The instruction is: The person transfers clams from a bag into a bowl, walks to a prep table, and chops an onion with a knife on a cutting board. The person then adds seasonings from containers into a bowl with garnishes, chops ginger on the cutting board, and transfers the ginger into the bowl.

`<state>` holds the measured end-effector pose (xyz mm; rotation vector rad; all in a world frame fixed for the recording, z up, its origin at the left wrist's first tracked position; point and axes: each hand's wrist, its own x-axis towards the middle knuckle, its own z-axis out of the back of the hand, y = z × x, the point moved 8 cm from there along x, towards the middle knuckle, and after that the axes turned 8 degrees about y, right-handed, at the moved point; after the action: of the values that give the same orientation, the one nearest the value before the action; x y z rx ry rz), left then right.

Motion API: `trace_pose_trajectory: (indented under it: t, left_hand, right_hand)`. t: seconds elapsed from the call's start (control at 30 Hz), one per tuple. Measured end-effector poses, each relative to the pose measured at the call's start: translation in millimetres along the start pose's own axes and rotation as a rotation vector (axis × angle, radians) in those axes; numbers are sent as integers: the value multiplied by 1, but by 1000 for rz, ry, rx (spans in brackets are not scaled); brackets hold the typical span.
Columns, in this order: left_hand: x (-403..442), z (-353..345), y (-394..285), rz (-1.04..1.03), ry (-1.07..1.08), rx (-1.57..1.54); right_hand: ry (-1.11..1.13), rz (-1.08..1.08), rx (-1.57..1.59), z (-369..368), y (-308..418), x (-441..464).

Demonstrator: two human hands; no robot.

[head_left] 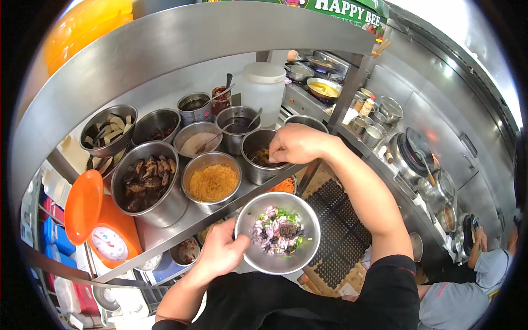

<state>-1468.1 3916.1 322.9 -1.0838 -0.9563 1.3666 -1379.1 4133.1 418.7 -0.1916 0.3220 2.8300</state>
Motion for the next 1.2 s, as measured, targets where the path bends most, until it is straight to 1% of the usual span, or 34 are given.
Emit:
trace_pose_trajectory:
  t: [0.07, 0.1, 0.13, 0.2, 0.27, 0.37, 0.4, 0.47, 0.53, 0.6, 0.67, 0.7, 0.73, 0.8, 0.87, 0.93, 0.97, 1.0, 1.07, 1.1, 1.2]
  left_hand:
    - [7, 0, -1, -64, -27, -75]
    - [8, 1, -4, -42, -26, -63]
    - [9, 1, -9, -40, -33, -64]
    - [11, 2, -20, -59, -63, -65]
    - [14, 4, -23, -56, -77, -57]
    - [19, 5, -28, -87, -103, -59]
    - [20, 5, -27, -83, -105, -59]
    - [23, 5, -23, -32, -118, -55]
    - [24, 5, -27, -37, -138, -49]
    - [26, 4, -25, -25, -145, -74]
    - [28, 5, -27, -24, -147, -83]
    - [30, 3, -24, 15, -118, -91]
    - [31, 1, -21, 53, -90, -100]
    - [33, -4, -29, 28, -86, -135]
    - [35, -5, -38, 43, -75, 20]
    - [39, -10, -36, -6, -81, 14]
    - [40, -12, -38, -49, -91, 7]
    - [41, -15, -40, -62, -86, 11]
    - [41, -18, -41, -60, -79, -1]
    - [41, -19, -43, -70, -78, 2]
    - [40, -24, -38, -28, -39, -1]
  right_hand:
    - [126, -110, 113, 1, -8, -2]
    - [77, -49, 219, 3, -11, -2]
    - [80, -42, 218, 2, -18, -2]
    - [76, -94, 295, 1, -33, -4]
    - [43, -91, 351, 1, -40, -8]
    - [-69, -60, 459, 6, -50, -12]
    - [-67, -57, 461, 10, -47, -15]
    - [-97, -175, 496, 19, -48, -27]
    - [-106, -156, 502, 22, -46, -36]
    - [-263, -162, 423, 40, -28, -60]
    - [-456, -92, 333, 48, 9, -87]
    - [-473, -75, 273, 45, 32, -100]
    - [-501, 184, 26, 41, 61, -109]
    - [-542, 126, -319, 25, 90, -127]
    - [-720, 59, -377, 45, 77, -138]
    - [-767, -126, -397, 62, 44, -141]
    - [-714, -239, -366, 68, 25, -136]
    - [-722, -247, -376, 71, 14, -132]
    - [-520, -460, -428, 62, -28, -106]
    - [-432, -475, -441, 54, -48, -91]
    - [-222, -557, -458, 39, -66, -57]
